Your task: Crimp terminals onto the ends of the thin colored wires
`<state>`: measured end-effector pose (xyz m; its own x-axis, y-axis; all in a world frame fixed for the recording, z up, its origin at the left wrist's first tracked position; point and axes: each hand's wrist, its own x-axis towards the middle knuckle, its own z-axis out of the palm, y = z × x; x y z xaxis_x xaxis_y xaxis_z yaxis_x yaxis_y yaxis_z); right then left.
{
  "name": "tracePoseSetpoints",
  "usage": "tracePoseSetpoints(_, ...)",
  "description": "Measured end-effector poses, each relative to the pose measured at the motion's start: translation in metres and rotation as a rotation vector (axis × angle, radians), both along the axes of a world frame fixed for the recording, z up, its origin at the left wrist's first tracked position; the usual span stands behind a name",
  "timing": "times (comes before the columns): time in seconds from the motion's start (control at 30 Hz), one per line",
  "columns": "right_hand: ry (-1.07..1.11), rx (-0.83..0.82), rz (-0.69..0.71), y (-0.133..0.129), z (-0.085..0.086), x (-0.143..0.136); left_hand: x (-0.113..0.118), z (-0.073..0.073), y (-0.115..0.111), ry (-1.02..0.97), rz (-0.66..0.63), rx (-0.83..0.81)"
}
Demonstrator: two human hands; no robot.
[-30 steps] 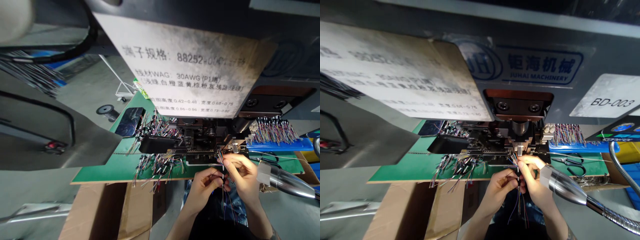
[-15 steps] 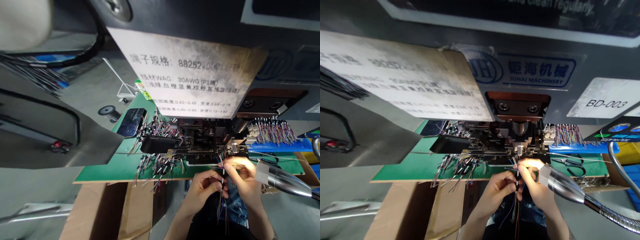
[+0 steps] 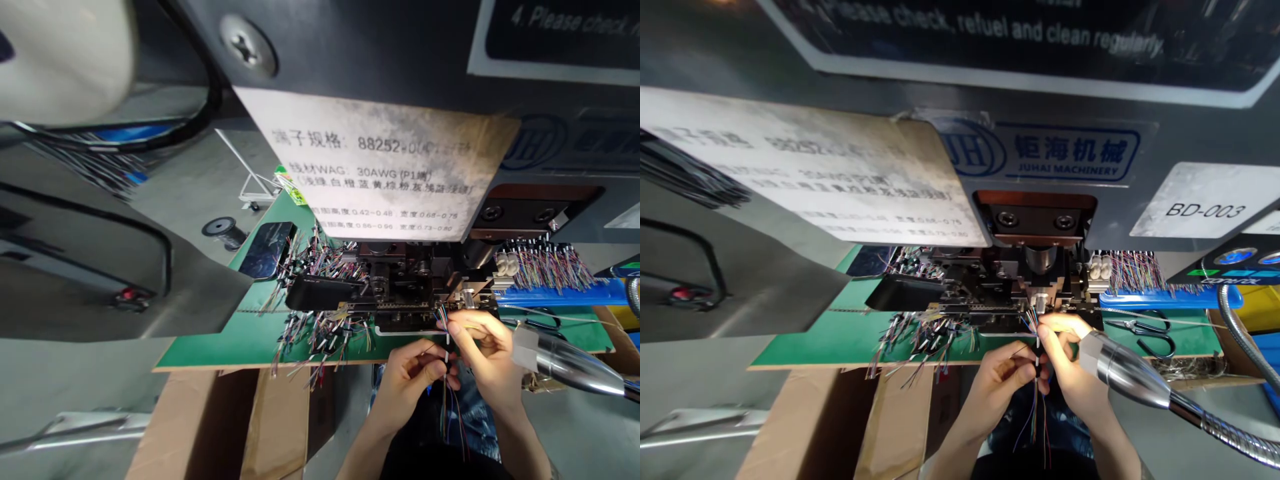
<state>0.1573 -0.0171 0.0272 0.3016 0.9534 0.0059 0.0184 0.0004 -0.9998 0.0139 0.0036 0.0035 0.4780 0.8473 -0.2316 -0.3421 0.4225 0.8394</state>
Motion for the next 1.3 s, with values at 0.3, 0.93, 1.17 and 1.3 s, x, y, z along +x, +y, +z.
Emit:
tracePoseSetpoints(0.3, -0.186, 0.109, -0.003, 0.001, -0.006, 0.006, -0.005, 0.005, 0.001, 0.001, -0.013, -0.005)
tracePoseSetpoints(0.93, -0.078, 0.035, 0.002, -0.003, -0.007, 0.008, -0.003, 0.002, 0.004, -0.028, -0.033, -0.030)
tracePoseSetpoints(1.17, 0.000, 0.009, 0.007, -0.001, -0.002, 0.005, -0.002, 0.002, 0.001, -0.026, -0.006, -0.016)
tracePoseSetpoints(1.3, -0.030, 0.012, -0.015, 0.000, -0.002, 0.002, -0.001, 0.003, 0.002, -0.016, 0.003, -0.016)
